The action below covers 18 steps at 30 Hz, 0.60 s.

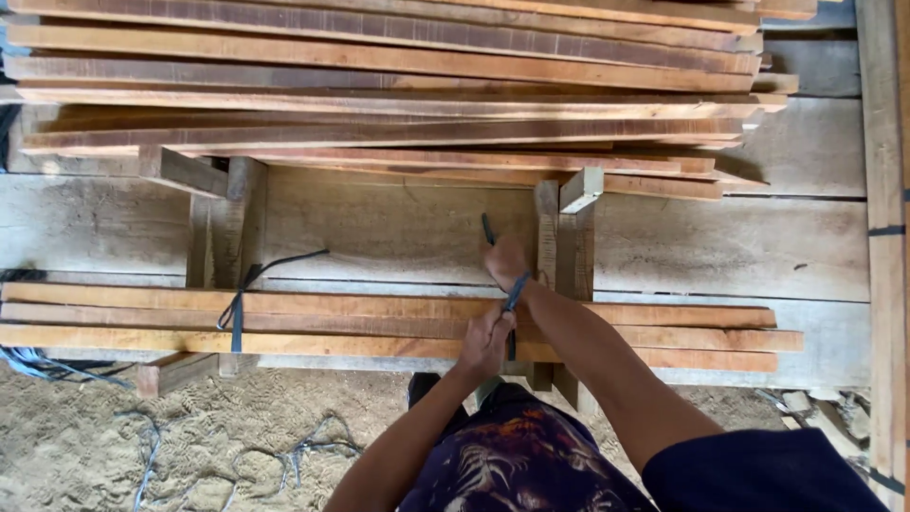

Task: Organizing and bundling thin wooden planks using black plastic straps on a workbench.

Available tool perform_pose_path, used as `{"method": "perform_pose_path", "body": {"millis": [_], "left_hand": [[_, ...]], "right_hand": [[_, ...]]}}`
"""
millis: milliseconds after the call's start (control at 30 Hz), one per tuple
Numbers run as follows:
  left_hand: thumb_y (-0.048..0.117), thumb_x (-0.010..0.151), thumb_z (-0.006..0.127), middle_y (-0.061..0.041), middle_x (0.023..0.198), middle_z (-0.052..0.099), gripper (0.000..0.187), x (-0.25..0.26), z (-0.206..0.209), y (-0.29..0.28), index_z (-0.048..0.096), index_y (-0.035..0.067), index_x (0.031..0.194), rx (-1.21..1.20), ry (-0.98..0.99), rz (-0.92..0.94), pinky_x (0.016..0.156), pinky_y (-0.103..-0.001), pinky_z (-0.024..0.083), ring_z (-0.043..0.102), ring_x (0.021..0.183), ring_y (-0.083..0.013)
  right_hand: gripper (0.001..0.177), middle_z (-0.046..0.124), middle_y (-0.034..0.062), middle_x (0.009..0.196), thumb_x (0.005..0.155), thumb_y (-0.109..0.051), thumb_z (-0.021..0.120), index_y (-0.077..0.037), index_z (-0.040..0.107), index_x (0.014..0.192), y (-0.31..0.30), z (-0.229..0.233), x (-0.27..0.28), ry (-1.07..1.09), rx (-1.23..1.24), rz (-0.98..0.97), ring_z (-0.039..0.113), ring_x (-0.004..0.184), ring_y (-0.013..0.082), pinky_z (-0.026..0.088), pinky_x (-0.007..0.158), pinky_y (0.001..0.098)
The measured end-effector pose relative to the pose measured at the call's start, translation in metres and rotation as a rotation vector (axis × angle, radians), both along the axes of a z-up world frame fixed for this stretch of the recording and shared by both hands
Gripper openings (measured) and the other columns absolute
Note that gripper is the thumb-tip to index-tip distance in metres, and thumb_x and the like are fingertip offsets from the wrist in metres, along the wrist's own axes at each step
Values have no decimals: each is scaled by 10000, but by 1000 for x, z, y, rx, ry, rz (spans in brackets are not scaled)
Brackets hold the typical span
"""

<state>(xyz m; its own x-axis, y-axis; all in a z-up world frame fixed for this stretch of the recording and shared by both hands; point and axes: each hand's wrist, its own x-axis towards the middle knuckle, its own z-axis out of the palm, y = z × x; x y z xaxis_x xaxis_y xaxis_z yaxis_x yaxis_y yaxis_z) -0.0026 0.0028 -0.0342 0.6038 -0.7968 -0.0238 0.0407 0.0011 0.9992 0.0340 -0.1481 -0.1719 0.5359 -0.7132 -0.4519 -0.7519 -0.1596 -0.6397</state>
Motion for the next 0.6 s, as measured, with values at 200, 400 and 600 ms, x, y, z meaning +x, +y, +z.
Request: {"method": "perform_pose_path", "body": {"millis": [200,400,600], "left_hand": [[273,1152,400,26,580,461,400,0,4,7,575,119,826,9,17,5,663,-323,499,453,540,-110],[256,1180,303,20,738,370,340,1,16,-10,447,133,897,-25,316,123,851,-360,452,494,770,-145],[312,1109,398,20,686,427,308,-20,31,-13,406,186,828,62,448,330,738,-311,375,404,684,-84]], "right_hand": [[499,726,232,969,845,-502,614,-18,733,865,-20,-60,2,119,-99,25,725,1006,437,584,879,523],[419,393,12,471,894,-307,583,-183,430,523,-31,24,-4,-140,-28,-206,368,412,145,332,408,399],[415,530,133,532,872,-312,592,-104,533,518,-27,17,2,-242,-66,-276,546,486,237,422,457,441]]}}
